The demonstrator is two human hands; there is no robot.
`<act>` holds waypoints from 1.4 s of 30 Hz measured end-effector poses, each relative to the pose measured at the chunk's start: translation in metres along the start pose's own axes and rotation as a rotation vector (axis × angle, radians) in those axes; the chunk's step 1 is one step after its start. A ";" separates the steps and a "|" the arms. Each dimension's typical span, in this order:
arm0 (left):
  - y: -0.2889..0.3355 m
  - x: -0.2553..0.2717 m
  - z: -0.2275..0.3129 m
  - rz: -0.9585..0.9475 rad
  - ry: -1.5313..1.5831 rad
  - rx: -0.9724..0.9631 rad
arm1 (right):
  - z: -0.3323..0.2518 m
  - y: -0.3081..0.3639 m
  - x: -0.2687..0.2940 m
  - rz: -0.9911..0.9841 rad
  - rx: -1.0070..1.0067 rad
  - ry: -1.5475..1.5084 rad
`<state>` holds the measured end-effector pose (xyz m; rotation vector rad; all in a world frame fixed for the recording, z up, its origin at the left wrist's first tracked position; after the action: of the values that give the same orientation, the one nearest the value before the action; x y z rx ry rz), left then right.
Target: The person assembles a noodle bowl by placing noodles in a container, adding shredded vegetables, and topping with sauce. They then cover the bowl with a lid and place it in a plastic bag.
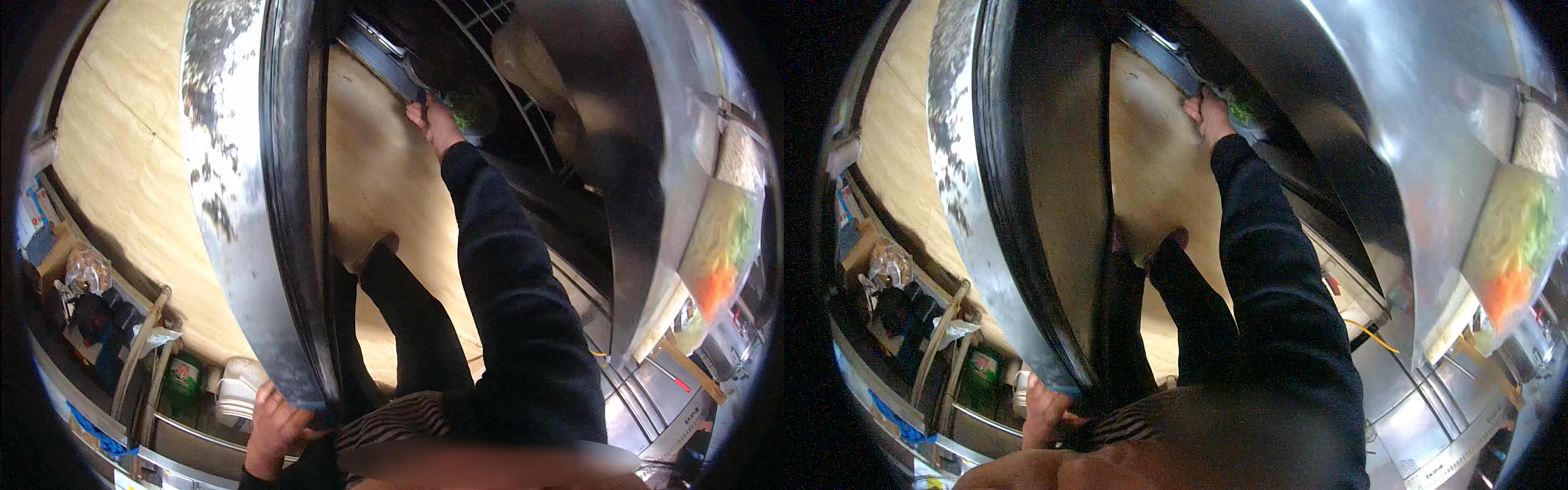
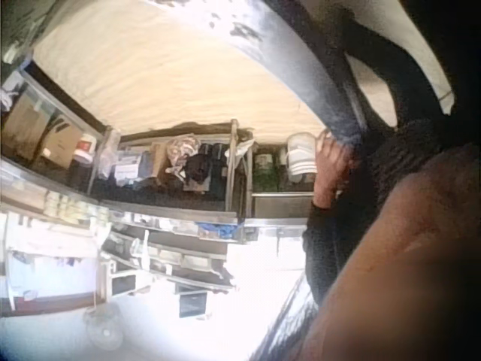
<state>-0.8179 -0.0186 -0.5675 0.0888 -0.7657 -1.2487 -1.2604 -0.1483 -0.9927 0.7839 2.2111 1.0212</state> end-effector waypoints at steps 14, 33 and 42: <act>-0.013 0.012 0.014 0.018 0.060 -0.117 | -0.023 0.011 -0.008 0.139 0.180 -0.042; -0.076 -0.021 0.088 -0.086 0.146 -0.011 | -0.005 0.412 0.050 0.146 0.082 0.073; -0.145 -0.017 0.160 -0.167 -0.030 -0.124 | -0.004 0.628 0.109 0.323 0.090 0.112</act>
<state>-1.0285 0.0002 -0.5216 0.0333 -0.7160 -1.4563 -1.1682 0.2628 -0.5141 1.1797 2.2853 1.1466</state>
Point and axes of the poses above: each hand's wrist, its own y-axis away from the middle knuckle, its own x-axis out of the back of the hand, z = x × y, the point moved 6 cm from there along -y, towards the middle knuckle, and after that the axes turned 10 degrees about -z, right-handed, at the moved point
